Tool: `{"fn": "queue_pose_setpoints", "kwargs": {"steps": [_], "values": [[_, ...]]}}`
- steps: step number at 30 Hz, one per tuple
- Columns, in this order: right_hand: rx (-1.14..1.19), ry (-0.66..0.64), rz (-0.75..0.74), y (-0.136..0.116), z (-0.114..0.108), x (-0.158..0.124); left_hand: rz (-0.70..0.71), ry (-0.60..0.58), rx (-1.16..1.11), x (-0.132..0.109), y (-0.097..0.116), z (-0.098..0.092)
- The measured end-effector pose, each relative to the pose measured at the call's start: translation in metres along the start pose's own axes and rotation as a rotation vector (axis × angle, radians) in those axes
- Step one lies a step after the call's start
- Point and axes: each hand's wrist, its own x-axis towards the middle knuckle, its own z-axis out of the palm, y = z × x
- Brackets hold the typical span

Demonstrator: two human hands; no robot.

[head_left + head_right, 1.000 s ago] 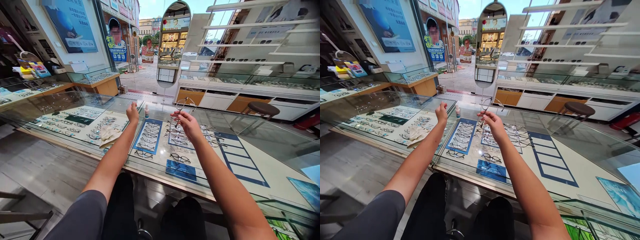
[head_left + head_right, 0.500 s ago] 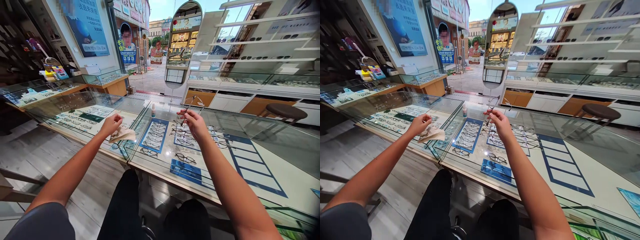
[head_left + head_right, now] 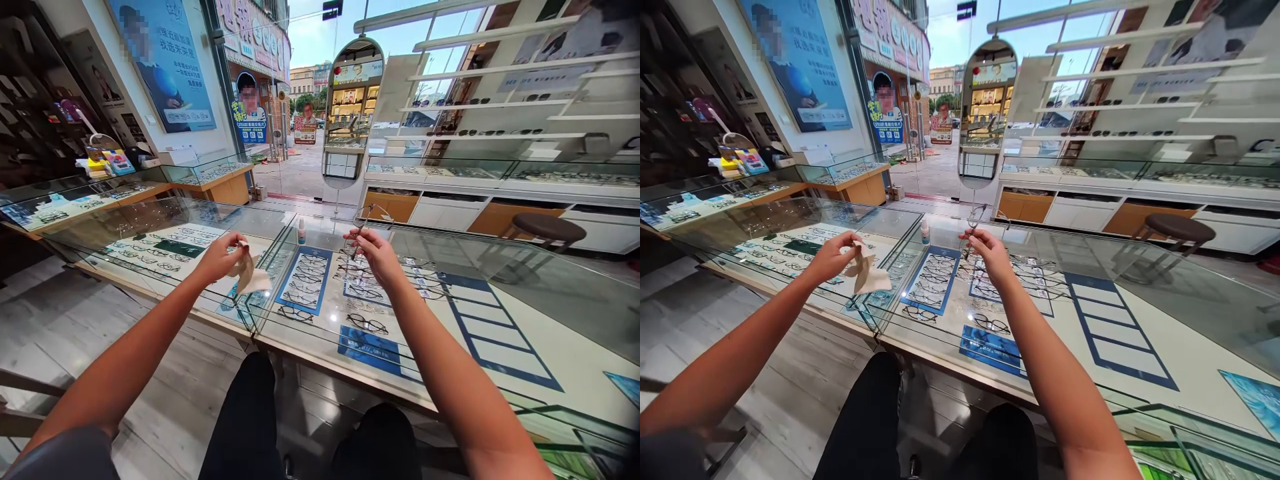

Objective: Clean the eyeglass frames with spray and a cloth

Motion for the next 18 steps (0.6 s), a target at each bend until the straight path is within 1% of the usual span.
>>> {"fn": "queue_pose_setpoints", "kwargs": {"steps": [3,6,8,10,12,14,16,18], "values": [[-0.014,-0.016,-0.014,-0.004,0.0,0.003,0.073,0.017,-0.275,0.025,0.041,0.004],[-0.049,-0.036,-0.035,-0.016,-0.002,0.011,0.138,-0.026,-0.513,0.049,0.084,0.016],[-0.052,-0.046,-0.049,-0.026,-0.003,0.017,0.181,-0.092,-0.654,0.061,0.109,0.031],[-0.022,-0.053,-0.06,-0.034,-0.004,0.019,0.196,-0.205,-0.764,0.07,0.13,0.053],[0.031,-0.052,-0.059,-0.038,-0.005,0.019,0.19,-0.335,-0.842,0.075,0.144,0.08],[0.09,-0.043,-0.04,-0.037,-0.007,0.016,0.183,-0.431,-0.916,0.079,0.151,0.109],[0.122,-0.03,-0.017,-0.033,-0.01,0.014,0.168,-0.513,-0.976,0.084,0.151,0.135],[0.133,-0.011,-0.013,-0.028,-0.015,0.012,0.168,-0.547,-1.021,0.088,0.144,0.156]]}}
